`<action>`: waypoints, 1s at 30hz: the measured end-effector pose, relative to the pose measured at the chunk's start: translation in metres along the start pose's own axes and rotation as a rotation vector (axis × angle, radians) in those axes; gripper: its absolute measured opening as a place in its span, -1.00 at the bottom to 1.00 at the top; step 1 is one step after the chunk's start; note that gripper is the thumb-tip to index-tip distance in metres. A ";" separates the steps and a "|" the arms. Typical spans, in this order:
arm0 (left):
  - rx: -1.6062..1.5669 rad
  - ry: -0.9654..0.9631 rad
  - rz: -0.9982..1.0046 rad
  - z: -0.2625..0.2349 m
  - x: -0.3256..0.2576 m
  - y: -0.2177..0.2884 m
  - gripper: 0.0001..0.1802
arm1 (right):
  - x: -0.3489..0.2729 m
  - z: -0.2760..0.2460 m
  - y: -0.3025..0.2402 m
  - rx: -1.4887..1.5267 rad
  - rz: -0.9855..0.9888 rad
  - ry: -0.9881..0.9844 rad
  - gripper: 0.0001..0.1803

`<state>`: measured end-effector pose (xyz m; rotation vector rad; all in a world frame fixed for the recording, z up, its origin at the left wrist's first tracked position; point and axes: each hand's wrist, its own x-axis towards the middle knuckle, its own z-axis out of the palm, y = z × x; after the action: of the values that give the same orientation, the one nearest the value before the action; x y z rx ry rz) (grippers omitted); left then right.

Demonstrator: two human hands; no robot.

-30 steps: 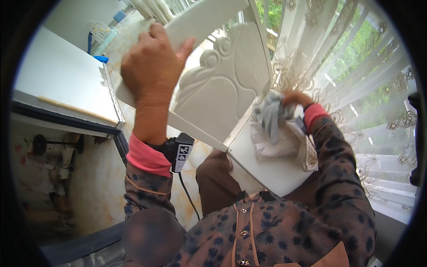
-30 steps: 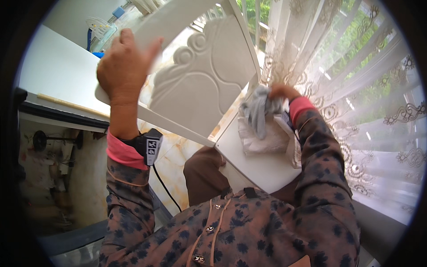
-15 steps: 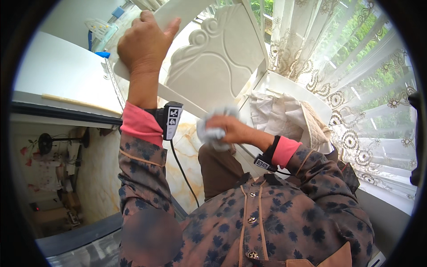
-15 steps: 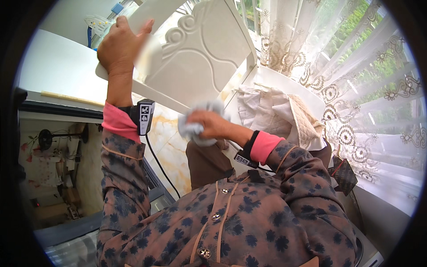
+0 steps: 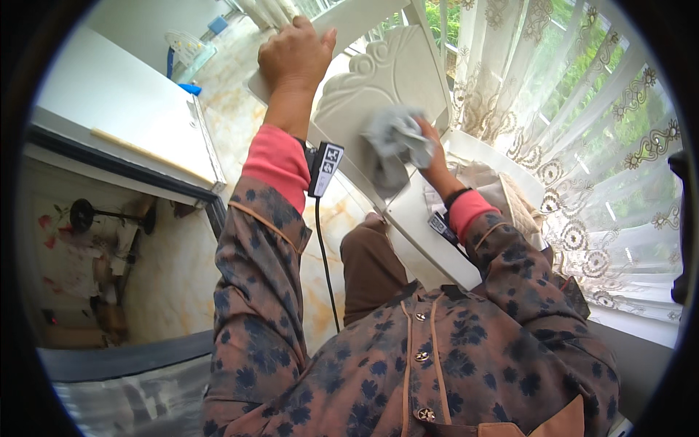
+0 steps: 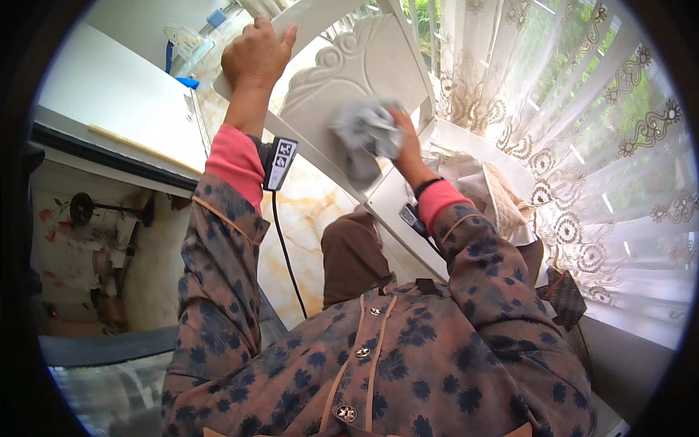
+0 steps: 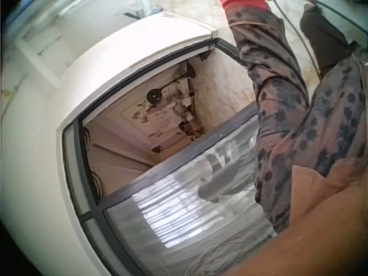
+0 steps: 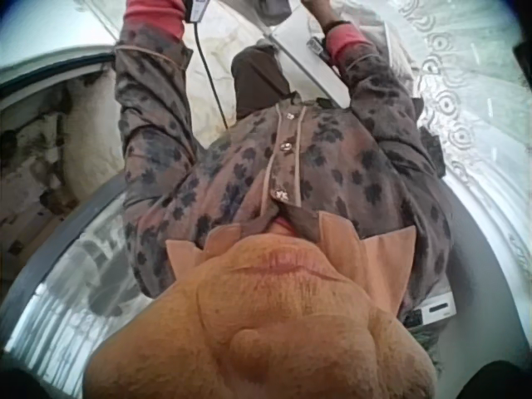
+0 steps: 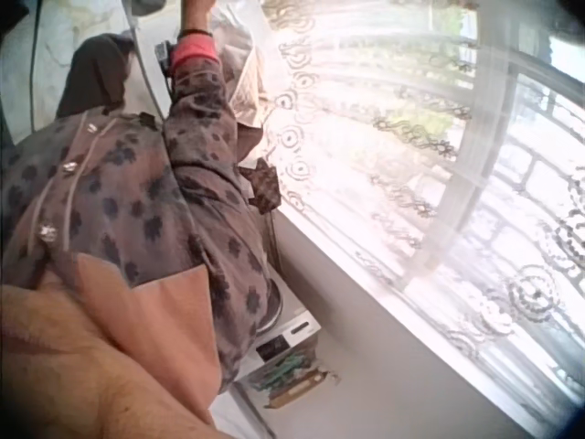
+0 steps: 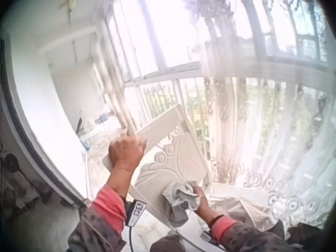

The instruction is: The person wipes a white chair with a cloth, then removes a quilted seat cushion and wipes the chair seat. The person then wipes the window frame and glass.

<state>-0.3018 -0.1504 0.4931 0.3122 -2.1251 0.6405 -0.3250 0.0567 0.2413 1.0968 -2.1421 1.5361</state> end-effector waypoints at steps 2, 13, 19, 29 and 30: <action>0.005 -0.062 -0.023 -0.004 -0.001 0.002 -0.35 | -0.043 -0.010 0.033 -0.153 0.320 -0.359 -0.38; -0.040 -0.122 -0.053 -0.021 0.001 0.008 -0.50 | -0.042 0.047 -0.079 0.028 -0.215 -0.076 -0.54; -0.020 -0.134 -0.062 -0.024 0.002 0.009 -0.51 | -0.101 -0.030 -0.007 -0.039 0.551 -0.473 -0.42; 0.011 -0.153 -0.083 -0.032 0.001 0.012 -0.51 | -0.144 -0.184 0.065 -0.633 0.951 -0.001 -0.48; 0.029 -0.121 -0.078 -0.031 0.001 0.012 -0.50 | -0.172 -0.172 0.058 -0.733 0.867 -0.168 -0.55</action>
<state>-0.2862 -0.1230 0.5049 0.4584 -2.2085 0.6214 -0.2840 0.2909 0.1631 0.0238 -3.1160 0.6966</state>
